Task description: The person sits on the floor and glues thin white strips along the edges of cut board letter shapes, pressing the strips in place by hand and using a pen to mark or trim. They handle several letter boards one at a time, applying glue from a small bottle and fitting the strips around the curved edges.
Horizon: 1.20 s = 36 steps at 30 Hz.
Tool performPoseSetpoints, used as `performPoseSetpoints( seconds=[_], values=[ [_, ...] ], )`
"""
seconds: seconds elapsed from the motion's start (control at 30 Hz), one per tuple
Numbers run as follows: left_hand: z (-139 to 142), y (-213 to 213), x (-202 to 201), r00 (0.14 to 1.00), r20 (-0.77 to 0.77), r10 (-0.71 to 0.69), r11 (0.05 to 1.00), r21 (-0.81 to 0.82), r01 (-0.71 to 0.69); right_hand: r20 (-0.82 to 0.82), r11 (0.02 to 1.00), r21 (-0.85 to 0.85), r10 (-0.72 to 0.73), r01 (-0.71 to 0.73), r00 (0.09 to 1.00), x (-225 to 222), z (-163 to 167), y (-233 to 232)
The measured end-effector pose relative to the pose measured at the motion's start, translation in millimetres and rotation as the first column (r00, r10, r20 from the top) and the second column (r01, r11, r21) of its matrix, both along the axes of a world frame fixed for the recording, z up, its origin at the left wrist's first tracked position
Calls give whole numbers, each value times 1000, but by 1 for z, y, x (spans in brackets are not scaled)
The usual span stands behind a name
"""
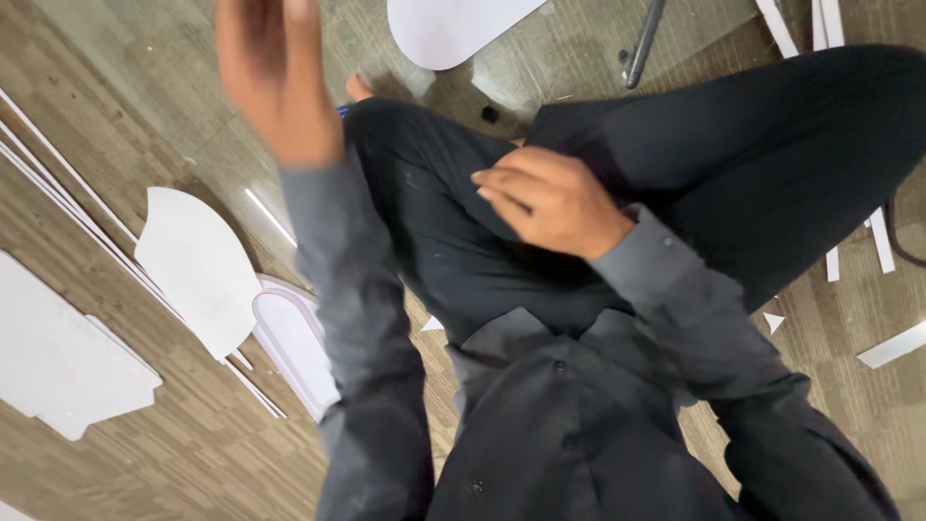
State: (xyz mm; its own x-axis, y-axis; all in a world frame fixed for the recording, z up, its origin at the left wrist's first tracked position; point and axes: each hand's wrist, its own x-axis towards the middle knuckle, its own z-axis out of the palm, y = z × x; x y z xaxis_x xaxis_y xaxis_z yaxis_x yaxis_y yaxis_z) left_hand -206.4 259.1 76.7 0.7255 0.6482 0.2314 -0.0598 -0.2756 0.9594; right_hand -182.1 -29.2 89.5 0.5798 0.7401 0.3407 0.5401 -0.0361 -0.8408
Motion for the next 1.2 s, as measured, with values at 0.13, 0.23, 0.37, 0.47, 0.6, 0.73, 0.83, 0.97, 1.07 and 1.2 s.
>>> performPoseSetpoints(
  seconds=[0.13,0.23,0.37,0.47,0.6,0.73,0.83,0.97,1.07,1.2],
  values=[
    [9,-70,-94,967,-70,244,962,140,-233,98,997,23,65,-68,993,-18,5,28],
    [5,-103,-118,942,-103,320,945,109,-310,56,992,-20,129,-128,990,-22,4,43],
    [12,-107,-125,938,-190,289,943,228,-244,63,983,-110,154,-146,986,-21,4,55],
    [14,-101,-123,939,-215,269,939,277,-205,99,980,-108,179,-168,979,-18,5,59],
    [11,-100,-122,944,-198,263,939,276,-204,94,981,-93,179,-170,979,-15,7,59],
    [11,-102,-123,943,-197,269,941,262,-214,32,974,-135,187,-181,982,-16,9,58],
    [13,-101,-122,949,-180,258,945,251,-209,27,975,-122,188,-184,982,-17,9,58],
    [13,-101,-123,948,-191,254,947,246,-205,10,971,-130,202,-199,979,-16,11,58],
    [12,-102,-124,952,-177,248,948,246,-202,0,972,-111,209,-208,978,-15,11,58],
    [12,-103,-124,948,-178,262,941,264,-211,24,970,-149,197,-191,980,-17,11,53]
  ],
)
